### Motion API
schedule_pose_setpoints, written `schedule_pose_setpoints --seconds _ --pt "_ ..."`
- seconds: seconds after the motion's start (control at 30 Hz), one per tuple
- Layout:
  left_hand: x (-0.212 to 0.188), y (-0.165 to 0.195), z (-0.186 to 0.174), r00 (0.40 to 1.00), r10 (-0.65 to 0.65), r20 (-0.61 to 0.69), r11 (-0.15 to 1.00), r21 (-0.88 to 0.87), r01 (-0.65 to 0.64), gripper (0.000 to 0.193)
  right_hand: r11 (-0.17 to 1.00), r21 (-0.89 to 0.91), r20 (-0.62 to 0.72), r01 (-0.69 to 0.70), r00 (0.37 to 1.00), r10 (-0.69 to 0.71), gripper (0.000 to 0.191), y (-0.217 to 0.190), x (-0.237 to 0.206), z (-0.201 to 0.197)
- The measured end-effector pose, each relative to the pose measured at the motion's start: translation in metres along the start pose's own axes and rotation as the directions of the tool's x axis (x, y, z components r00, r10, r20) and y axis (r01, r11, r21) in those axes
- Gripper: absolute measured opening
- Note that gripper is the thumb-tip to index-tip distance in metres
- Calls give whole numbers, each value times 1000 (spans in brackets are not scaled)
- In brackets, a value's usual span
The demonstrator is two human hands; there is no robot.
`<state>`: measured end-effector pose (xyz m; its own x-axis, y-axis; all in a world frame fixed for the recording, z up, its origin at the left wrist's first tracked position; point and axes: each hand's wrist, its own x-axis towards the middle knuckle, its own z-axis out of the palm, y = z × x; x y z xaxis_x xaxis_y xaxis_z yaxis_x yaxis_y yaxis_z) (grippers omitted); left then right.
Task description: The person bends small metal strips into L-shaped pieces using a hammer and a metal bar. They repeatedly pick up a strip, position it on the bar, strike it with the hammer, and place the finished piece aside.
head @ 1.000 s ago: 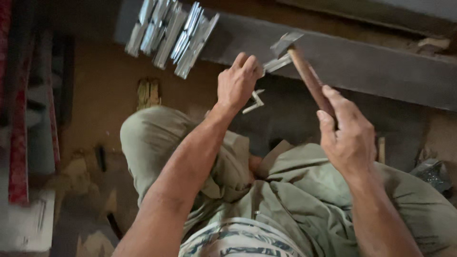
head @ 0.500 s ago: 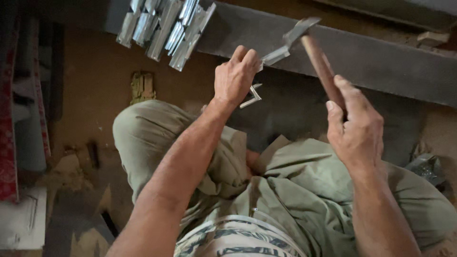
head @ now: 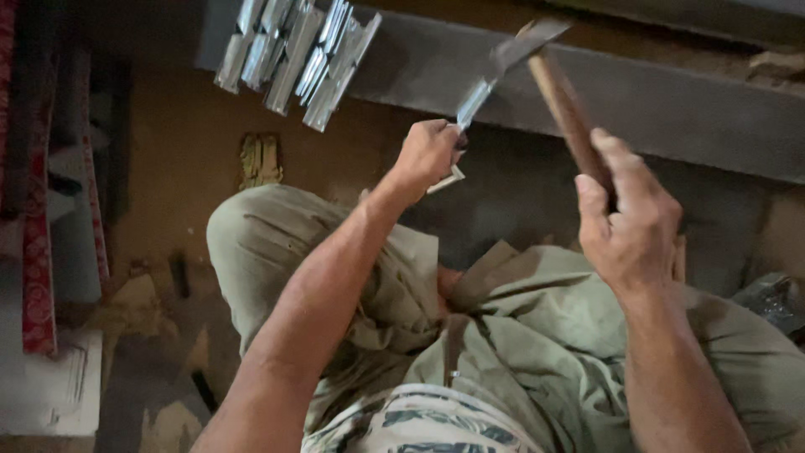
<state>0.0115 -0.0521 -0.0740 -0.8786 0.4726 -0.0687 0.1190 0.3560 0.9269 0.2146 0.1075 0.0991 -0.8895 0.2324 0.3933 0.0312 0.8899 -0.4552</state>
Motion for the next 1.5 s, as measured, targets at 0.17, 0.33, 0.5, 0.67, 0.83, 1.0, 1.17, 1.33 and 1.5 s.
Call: schedule_pose_setpoints --seconds 0.17,0.33,0.5,0.67,0.83,1.0,1.17,1.33,1.5 --pt "10 -3 -1 809 -458 368 680 -441 585 26 999 -11 -10 33 999 -33 40 0 -11 20" --pt "9 5 2 848 -400 348 714 -462 526 28 1000 -5 19 10 1000 -9 38 1 -12 31" --pt "6 7 2 859 -391 332 728 -460 509 28 1000 -3 68 5 998 -5 40 0 -12 32" --pt "5 7 1 850 -411 330 708 -471 526 29 1000 3 22 -8 1000 8 40 0 -9 33" --pt "3 1 2 869 -365 334 717 -495 491 28 995 13 53 -101 994 101 41 10 -7 35" --pt "1 14 -3 925 -328 193 868 -326 375 32 801 250 245 -544 836 491 46 15 -10 35" --pt "-20 56 -23 988 -130 80 991 50 126 33 854 113 217 -509 851 478 46 2 -12 12" --pt "-49 100 -41 826 496 267 850 44 -525 20 962 165 143 219 960 -243 37 -7 -3 -6" --pt "-68 115 -43 703 571 423 791 -55 -610 27 884 220 630 -412 752 193 29 -9 -12 5"
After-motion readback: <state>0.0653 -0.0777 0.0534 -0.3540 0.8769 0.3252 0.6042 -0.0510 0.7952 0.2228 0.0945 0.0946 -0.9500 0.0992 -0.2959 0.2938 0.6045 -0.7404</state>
